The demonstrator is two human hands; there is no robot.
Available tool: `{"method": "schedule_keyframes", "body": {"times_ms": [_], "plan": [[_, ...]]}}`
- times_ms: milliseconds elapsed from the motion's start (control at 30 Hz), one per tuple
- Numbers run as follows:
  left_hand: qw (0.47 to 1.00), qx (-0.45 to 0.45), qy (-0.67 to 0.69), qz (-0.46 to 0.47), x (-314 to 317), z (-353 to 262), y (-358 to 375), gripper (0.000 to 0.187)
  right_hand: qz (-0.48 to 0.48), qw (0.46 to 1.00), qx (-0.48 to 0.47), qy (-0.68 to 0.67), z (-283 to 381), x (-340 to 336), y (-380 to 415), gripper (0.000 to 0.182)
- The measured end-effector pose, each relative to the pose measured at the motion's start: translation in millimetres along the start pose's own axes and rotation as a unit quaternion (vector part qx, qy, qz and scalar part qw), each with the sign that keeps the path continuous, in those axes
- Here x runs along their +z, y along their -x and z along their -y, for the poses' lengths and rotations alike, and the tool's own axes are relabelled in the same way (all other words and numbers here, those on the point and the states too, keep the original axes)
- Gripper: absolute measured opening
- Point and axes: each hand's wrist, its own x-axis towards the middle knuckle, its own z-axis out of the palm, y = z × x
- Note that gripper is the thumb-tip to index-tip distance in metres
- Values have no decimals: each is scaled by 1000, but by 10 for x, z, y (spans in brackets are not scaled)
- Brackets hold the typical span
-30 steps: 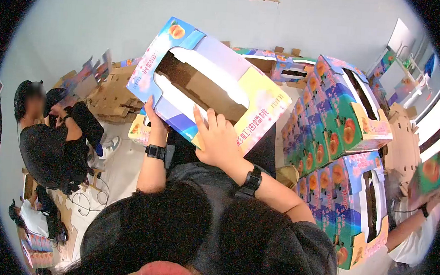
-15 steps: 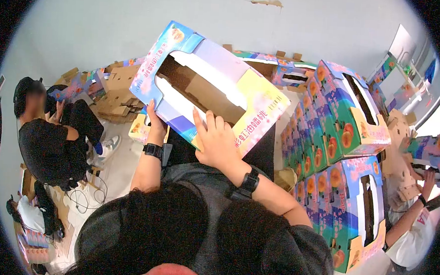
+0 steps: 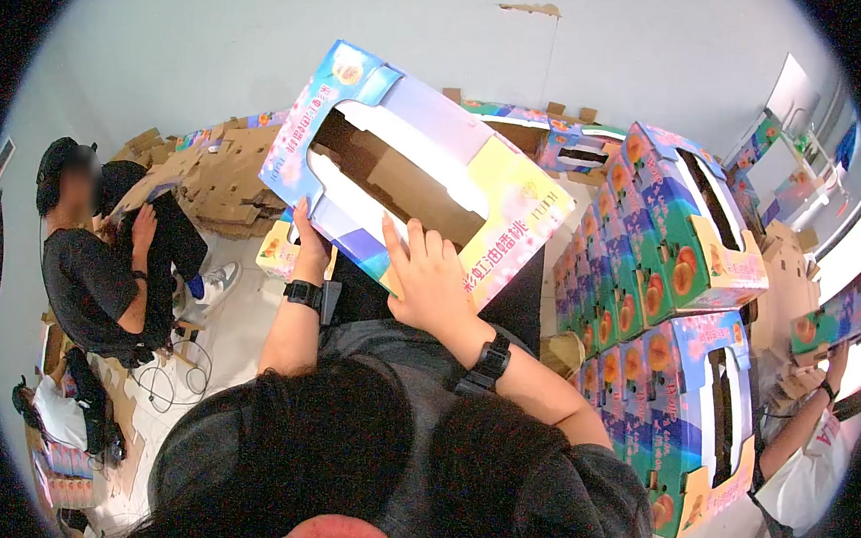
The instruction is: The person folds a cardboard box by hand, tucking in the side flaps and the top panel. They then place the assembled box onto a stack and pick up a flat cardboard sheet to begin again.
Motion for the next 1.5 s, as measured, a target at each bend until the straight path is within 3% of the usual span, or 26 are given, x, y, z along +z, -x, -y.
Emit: {"method": "schedule_keyframes", "body": {"times_ms": [1500], "plan": [[1000, 12, -12, -12, 3, -24, 77, 68, 16, 1000, -14, 19, 17, -11, 11, 114]]}}
